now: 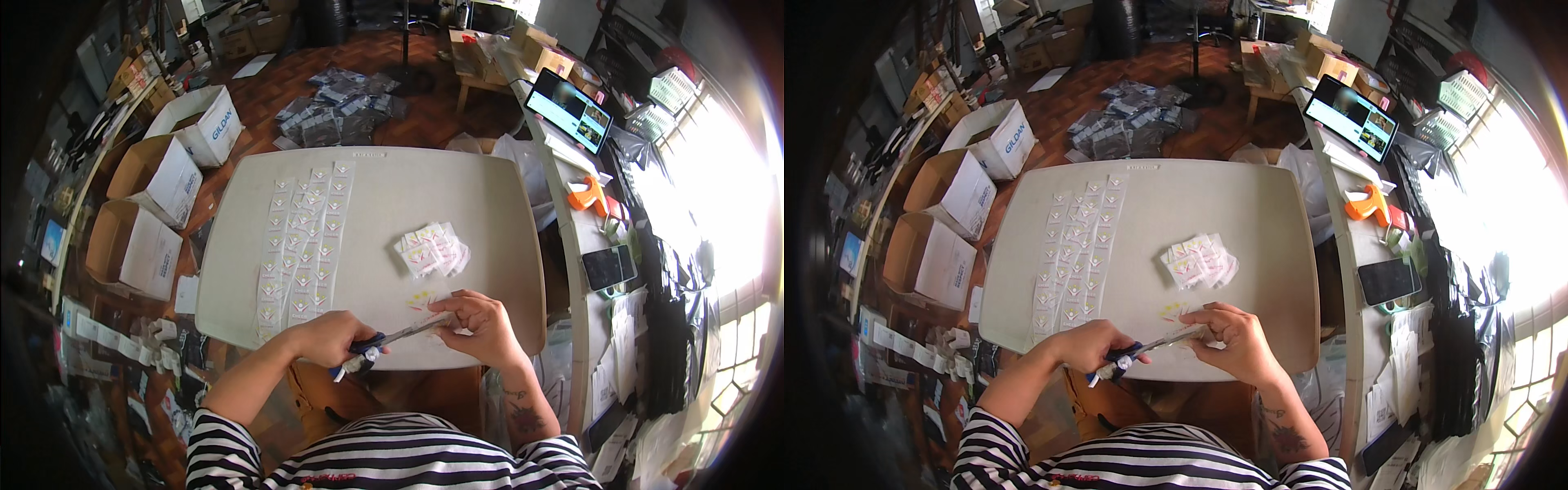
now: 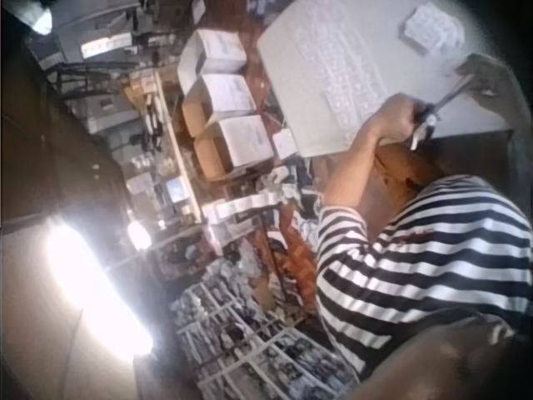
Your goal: The person uses scissors to cut small stickers from a sheet and places them into small plastic bags. They then cut larger flag-shaped stickers from a sheet and place them on the table.
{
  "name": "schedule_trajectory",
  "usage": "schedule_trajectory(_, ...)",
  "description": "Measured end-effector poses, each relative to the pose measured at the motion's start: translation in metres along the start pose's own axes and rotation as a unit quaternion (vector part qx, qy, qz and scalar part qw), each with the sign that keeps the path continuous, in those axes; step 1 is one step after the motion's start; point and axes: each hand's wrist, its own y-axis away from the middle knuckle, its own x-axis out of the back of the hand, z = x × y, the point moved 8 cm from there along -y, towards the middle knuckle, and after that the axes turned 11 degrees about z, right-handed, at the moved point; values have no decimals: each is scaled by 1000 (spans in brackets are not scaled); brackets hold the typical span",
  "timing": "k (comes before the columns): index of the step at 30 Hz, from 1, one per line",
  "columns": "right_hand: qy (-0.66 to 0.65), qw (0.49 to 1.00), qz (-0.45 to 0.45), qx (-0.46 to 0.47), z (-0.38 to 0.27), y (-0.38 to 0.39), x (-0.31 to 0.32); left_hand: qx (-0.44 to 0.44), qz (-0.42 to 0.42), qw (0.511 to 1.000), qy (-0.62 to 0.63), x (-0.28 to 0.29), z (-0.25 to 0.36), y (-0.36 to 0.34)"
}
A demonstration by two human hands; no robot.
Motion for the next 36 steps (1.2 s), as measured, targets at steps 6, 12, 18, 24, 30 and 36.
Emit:
schedule_trajectory(6, -10, 1000, -5, -7, 0, -5, 0, -4, 0, 1000, 19, 0, -9, -4)
schedule_trajectory(12, -34, 999, -13, -14, 0, -9, -3, -11, 10, 1000, 21, -2, -2, -19)
schedule_trajectory(18, 50, 998, -12, -30, 42, -38, 3, -5, 71, 997, -19, 4, -20, -28)
schedule_trajectory(24, 249, 952, 107, 140, 57, -77, 15, 17, 191, 980, -55, 36, -11, -4)
schedule_trajectory(30, 390, 881, 185, 196, 34, -67, 2, 71, 475, 873, 85, 72, -61, 82)
schedule_trajectory(36, 222, 936, 155, 226, 25, -144, -79, 338, 543, 720, -271, 113, -117, 142)
